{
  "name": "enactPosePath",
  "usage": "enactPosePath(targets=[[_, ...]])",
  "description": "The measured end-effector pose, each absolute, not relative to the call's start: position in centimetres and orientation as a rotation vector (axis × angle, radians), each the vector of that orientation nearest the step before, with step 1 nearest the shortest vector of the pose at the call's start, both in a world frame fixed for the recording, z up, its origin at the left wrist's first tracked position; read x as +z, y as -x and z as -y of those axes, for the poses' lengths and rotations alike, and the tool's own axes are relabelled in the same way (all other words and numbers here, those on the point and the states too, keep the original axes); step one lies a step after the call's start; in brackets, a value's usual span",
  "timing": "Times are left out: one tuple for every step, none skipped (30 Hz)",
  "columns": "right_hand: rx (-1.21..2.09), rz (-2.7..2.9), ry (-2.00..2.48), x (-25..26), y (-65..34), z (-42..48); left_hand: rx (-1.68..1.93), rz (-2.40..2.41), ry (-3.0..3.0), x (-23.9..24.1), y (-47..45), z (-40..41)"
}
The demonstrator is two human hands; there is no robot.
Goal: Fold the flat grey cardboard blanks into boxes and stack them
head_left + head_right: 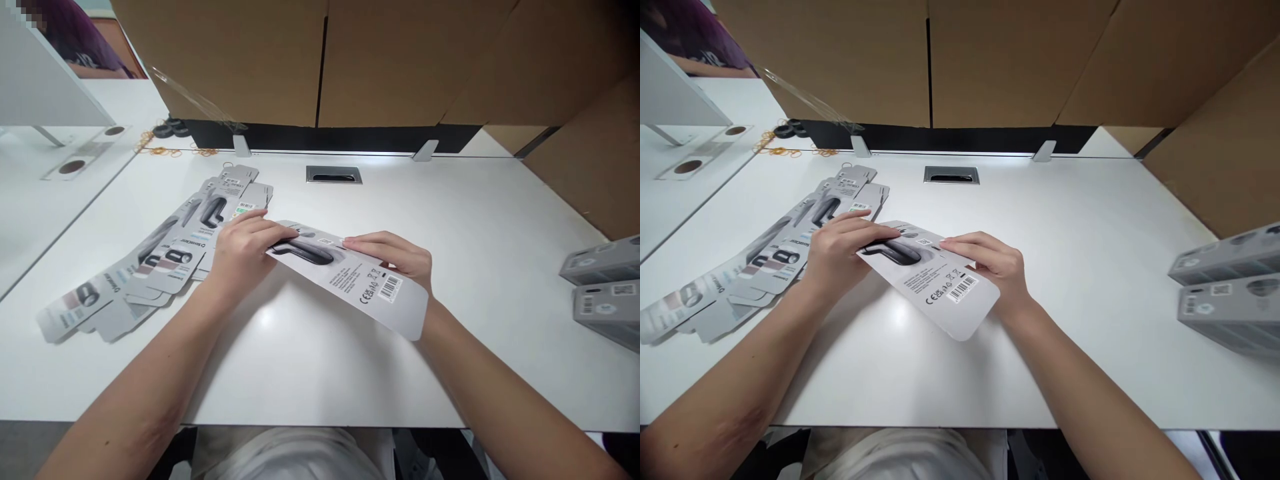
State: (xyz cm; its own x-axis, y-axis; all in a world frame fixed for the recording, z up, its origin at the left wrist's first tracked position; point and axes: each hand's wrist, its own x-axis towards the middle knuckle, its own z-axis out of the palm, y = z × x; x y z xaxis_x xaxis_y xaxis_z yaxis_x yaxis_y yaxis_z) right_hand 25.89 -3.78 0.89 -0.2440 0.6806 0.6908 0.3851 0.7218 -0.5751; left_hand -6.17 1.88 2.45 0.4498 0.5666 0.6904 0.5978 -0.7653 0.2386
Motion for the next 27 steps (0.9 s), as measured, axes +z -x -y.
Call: enactPosePath(targets=[[0.345, 1.855, 0.829, 0.9, -25.9, 3.8, -1.272, 1.061, 2.629, 2.5, 6.0, -1.8], [0.340, 1.841, 0.828, 0.8, -25.9, 3.7, -1.313, 1.064, 2.604, 2.5, 5.9, -1.8], [0.337, 1.826, 0.824, 0.8, -25.9, 3.7, -1.361, 1.073, 2.561, 2.5, 5.8, -1.8], [0.335, 1.813, 0.814, 0.7, -25.8, 3.7, -1.413, 1.091, 2.506, 2.5, 5.7, -1.8], [0.337, 1.800, 0.802, 0.6, -25.7, 3.6, -1.469, 1.115, 2.444, 2.5, 5.7, -1.9], [0.342, 1.789, 0.787, 0.6, -25.6, 3.6, -1.529, 1.148, 2.384, 2.4, 5.8, -2.0], [0.347, 1.782, 0.768, 0.6, -25.5, 3.6, -1.590, 1.194, 2.338, 2.4, 5.9, -2.2], [0.352, 1.774, 0.752, 0.6, -25.3, 3.5, -1.653, 1.256, 2.309, 2.3, 5.9, -2.3], [0.354, 1.761, 0.743, 0.6, -25.1, 3.5, -1.724, 1.334, 2.300, 2.1, 5.9, -2.4], [0.351, 1.743, 0.737, 0.7, -25.0, 3.6, -1.816, 1.419, 2.302, 2.0, 5.8, -2.4], [0.345, 1.720, 0.738, 0.7, -24.8, 3.6, -1.942, 1.508, 2.305, 1.9, 5.5, -2.4], [0.338, 1.699, 0.738, 0.8, -24.6, 3.6, -2.092, 1.599, 2.310, 1.9, 5.1, -2.4], [0.333, 1.674, 0.742, 0.8, -24.5, 3.6, -2.279, 1.684, 2.301, 1.9, 4.6, -2.3], [0.333, 1.657, 0.747, 0.7, -24.4, 3.6, -2.477, 1.774, 2.288, 2.0, 4.1, -2.1], [0.336, 1.650, 0.750, 0.7, -24.4, 3.6, -2.653, 1.881, 2.304, 2.1, 3.4, -1.9], [0.341, 1.653, 0.754, 0.5, -24.4, 3.6, -2.793, 1.997, 2.344, 2.4, 2.9, -1.7], [0.345, 1.667, 0.755, 0.4, -24.4, 3.5, -2.889, 2.101, 2.394, 2.7, 2.4, -1.4], [0.342, 1.685, 0.753, 0.2, -24.4, 3.4, -2.950, 2.181, 2.437, 3.1, 2.0, -1.1], [0.331, 1.705, 0.750, 0.0, -24.5, 3.3, -3.000, 2.244, 2.453, 3.4, 1.7, -0.8], [0.314, 1.725, 0.745, -0.2, -24.5, 3.2, -3.037, 2.297, 2.454, 3.8, 1.6, -0.6], [0.297, 1.744, 0.740, -0.4, -24.6, 3.1, -3.071, 2.339, 2.444, 4.0, 1.6, -0.4], [0.285, 1.768, 0.740, -0.5, -24.6, 3.0, -3.109, 2.372, 2.430, 4.2, 1.6, -0.3], [0.281, 1.797, 0.744, -0.6, -24.7, 2.9, -3.151, 2.391, 2.413, 4.4, 1.7, -0.1], [0.284, 1.831, 0.751, -0.7, -24.8, 2.9, -3.196, 2.395, 2.388, 4.5, 1.7, 0.0], [0.294, 1.871, 0.757, -0.7, -24.9, 2.9, -3.246, 2.377, 2.344, 4.5, 1.7, 0.0], [0.306, 1.910, 0.758, -0.8, -25.0, 2.9, -3.288, 2.349, 2.291, 4.6, 1.7, 0.1], [0.322, 1.946, 0.757, -0.8, -25.1, 3.0, -3.317, 2.324, 2.237, 4.6, 1.6, 0.2]])
